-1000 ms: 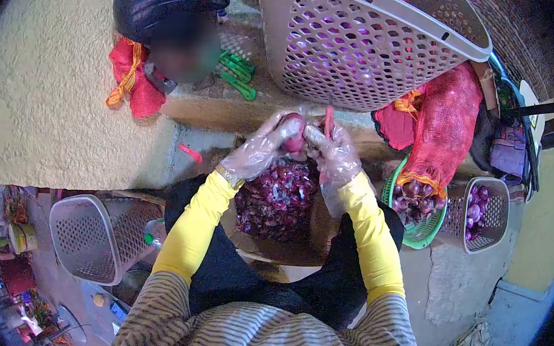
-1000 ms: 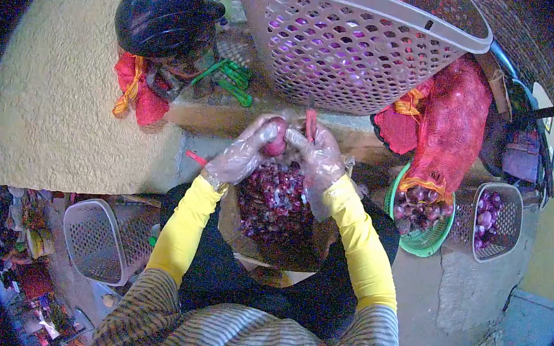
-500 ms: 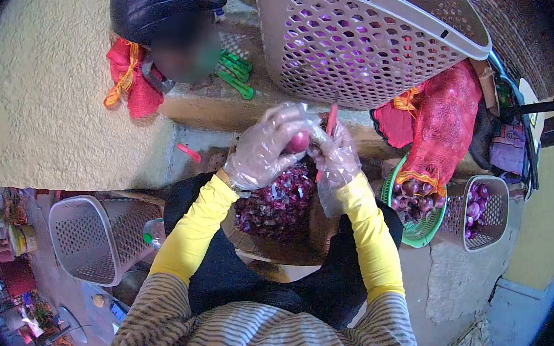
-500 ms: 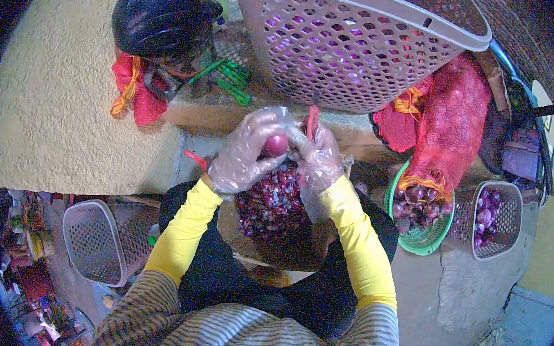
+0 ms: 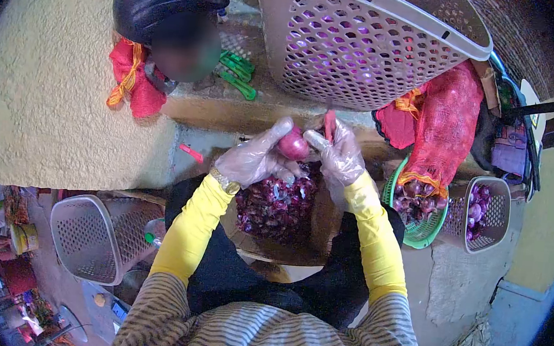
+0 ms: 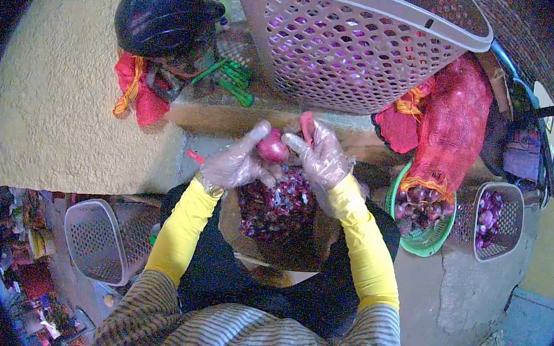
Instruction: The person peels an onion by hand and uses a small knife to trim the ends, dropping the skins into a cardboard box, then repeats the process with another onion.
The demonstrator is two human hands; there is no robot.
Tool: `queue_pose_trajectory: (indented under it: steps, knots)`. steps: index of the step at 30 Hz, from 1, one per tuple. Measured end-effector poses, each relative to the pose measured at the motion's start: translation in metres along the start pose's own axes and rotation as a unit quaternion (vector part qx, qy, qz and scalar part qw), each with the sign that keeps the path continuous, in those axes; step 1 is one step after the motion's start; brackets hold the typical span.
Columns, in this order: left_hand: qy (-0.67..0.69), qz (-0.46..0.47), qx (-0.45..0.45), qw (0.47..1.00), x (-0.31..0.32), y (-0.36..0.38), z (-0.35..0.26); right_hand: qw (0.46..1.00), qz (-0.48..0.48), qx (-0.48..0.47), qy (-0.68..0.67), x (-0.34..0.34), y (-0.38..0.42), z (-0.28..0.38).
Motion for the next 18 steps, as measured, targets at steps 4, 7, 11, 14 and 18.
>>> queue_pose_trajectory:
  steps: [4, 7, 11, 14, 18]
  knots:
    - [-0.066, -0.119, 0.102, 0.985, 0.017, -0.004, 0.006, 0.997, -0.044, 0.04, -0.049, 0.01, 0.002, 0.011]
    - [-0.327, -0.195, 0.231, 0.895, 0.026, -0.001, 0.001, 0.995, -0.028, 0.044, -0.081, 0.008, 0.0, 0.014]
    - [-0.53, -0.225, 0.342, 0.742, 0.037, 0.001, -0.009, 0.999, -0.021, 0.042, -0.002, 0.004, -0.001, 0.01]
    - [-0.635, -0.209, 0.372, 0.643, 0.033, 0.004, -0.014, 0.987, -0.06, 0.041, -0.14, 0.016, 0.003, 0.015]
    - [-0.758, -0.231, 0.376, 0.481, 0.03, 0.004, -0.007, 0.962, -0.014, 0.138, -0.235, 0.012, 0.001, 0.015]
Point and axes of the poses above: each hand's wrist, its own y-axis away from the middle knuckle, its own x-axis out of the palm, z = x × y, the point moved 1 cm from there along -y, towards the middle knuckle, and after that the axes turned 4 degrees about -x, right-handed, at the moved point
